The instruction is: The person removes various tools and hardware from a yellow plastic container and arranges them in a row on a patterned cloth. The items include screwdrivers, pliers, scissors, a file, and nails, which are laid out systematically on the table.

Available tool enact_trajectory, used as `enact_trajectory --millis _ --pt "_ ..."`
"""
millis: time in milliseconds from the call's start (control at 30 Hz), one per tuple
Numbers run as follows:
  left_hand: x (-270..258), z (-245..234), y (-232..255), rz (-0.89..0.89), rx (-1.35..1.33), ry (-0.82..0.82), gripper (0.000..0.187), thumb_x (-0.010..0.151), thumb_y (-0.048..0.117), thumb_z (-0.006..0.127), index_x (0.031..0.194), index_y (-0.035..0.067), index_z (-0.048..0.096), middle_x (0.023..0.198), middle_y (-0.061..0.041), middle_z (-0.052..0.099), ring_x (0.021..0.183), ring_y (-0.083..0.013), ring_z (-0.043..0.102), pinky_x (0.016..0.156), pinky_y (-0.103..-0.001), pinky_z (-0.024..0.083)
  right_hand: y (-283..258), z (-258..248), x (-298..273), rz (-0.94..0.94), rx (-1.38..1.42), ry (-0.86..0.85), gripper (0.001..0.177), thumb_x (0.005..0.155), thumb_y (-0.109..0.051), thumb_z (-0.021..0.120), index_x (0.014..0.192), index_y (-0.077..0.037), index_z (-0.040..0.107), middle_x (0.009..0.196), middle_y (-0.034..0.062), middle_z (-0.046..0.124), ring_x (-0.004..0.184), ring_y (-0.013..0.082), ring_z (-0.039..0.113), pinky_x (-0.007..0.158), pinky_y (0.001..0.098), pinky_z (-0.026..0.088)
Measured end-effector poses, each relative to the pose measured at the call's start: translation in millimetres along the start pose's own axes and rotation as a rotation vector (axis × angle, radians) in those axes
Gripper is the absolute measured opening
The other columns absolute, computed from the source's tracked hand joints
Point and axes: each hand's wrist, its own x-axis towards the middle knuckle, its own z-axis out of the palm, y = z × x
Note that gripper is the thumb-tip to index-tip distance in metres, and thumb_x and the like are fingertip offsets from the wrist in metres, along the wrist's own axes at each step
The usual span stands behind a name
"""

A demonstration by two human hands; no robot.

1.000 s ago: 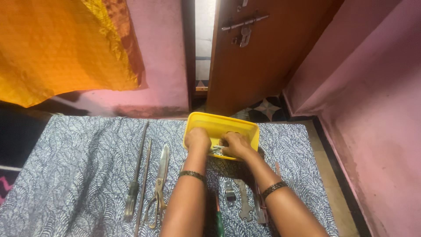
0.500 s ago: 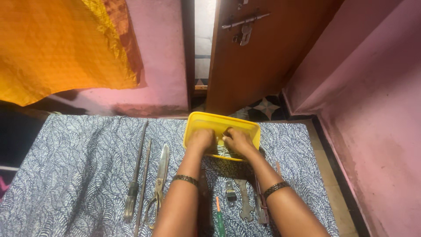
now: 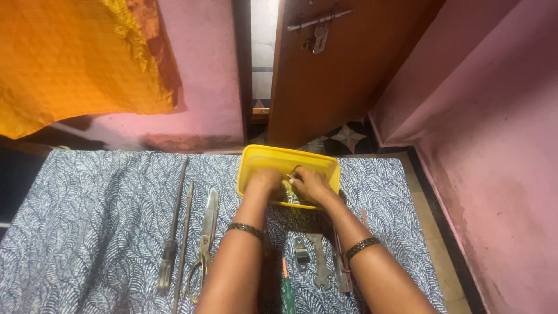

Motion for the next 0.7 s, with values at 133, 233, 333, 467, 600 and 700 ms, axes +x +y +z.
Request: enact_trajectory --millis 133,233,333,467,600,700 --pt "7.0 7.4 -7.9 -0.052 -0.025 0.052 0.032 0.075 0.027 0.081 0.103 0.013 0.081 0.11 -0.016 0.076 0.102 -0.0318 0.073 0.089 -0.043 0.058 -4.7 -1.0 0.9 0.065 0.002 -0.049 0.033 0.094 -0.036 0.062 0.117 -0.014 0.07 0.108 0.0145 0.075 0.103 0.0321 0.071 0.094 0.0448 0.052" --pt "0.5 3.8 -10.8 -0.11 -0.09 0.062 0.033 0.072 0.025 0.083 0.101 0.01 0.08 0.106 -0.017 0.077 0.1 -0.0313 0.075 0.087 -0.042 0.06 -1.0 -0.7 3.7 0.001 0.038 -0.046 0.032 0.096 -0.033 0.059 0.12 -0.013 0.067 0.109 0.0168 0.075 0.105 0.0331 0.071 0.095 0.044 0.053" --pt "-12.6 1.8 -18.2 -0.114 -0.12 0.177 0.032 0.07 0.021 0.083 0.099 0.008 0.079 0.105 -0.02 0.075 0.101 -0.0334 0.074 0.088 -0.043 0.059 0.4 -0.4 5.1 -0.091 -0.091 -0.13 0.031 0.098 -0.035 0.058 0.118 -0.015 0.071 0.112 0.0148 0.075 0.107 0.0327 0.07 0.097 0.0453 0.05" --pt "-18.6 6.3 -20.3 -0.123 -0.162 0.335 0.025 0.084 0.021 0.07 0.103 0.006 0.073 0.106 -0.022 0.073 0.102 -0.0384 0.07 0.089 -0.048 0.056 -2.0 -1.0 0.7 -0.183 -0.169 -0.196 0.038 0.085 -0.039 0.073 0.113 -0.013 0.071 0.111 0.0141 0.074 0.106 0.0323 0.07 0.095 0.0445 0.051" --pt "-16.7 10.9 -19.4 -0.124 -0.221 0.393 0.023 0.097 0.019 0.053 0.109 0.006 0.067 0.11 -0.022 0.072 0.105 -0.0403 0.069 0.09 -0.051 0.054 -5.2 -1.2 -2.1 -0.178 -0.233 -0.177 0.034 0.084 -0.04 0.073 0.107 -0.014 0.075 0.106 0.0127 0.076 0.104 0.0319 0.071 0.093 0.0452 0.052" --pt "-22.7 12.2 -19.9 -0.088 -0.275 0.491 0.022 0.099 0.017 0.048 0.104 0.005 0.066 0.108 -0.024 0.071 0.101 -0.0425 0.068 0.087 -0.053 0.052 -9.1 -1.5 -2.9 -0.154 -0.277 -0.122 0.035 0.09 -0.043 0.071 0.107 -0.013 0.075 0.104 0.0153 0.075 0.103 0.0343 0.07 0.094 0.0476 0.05"
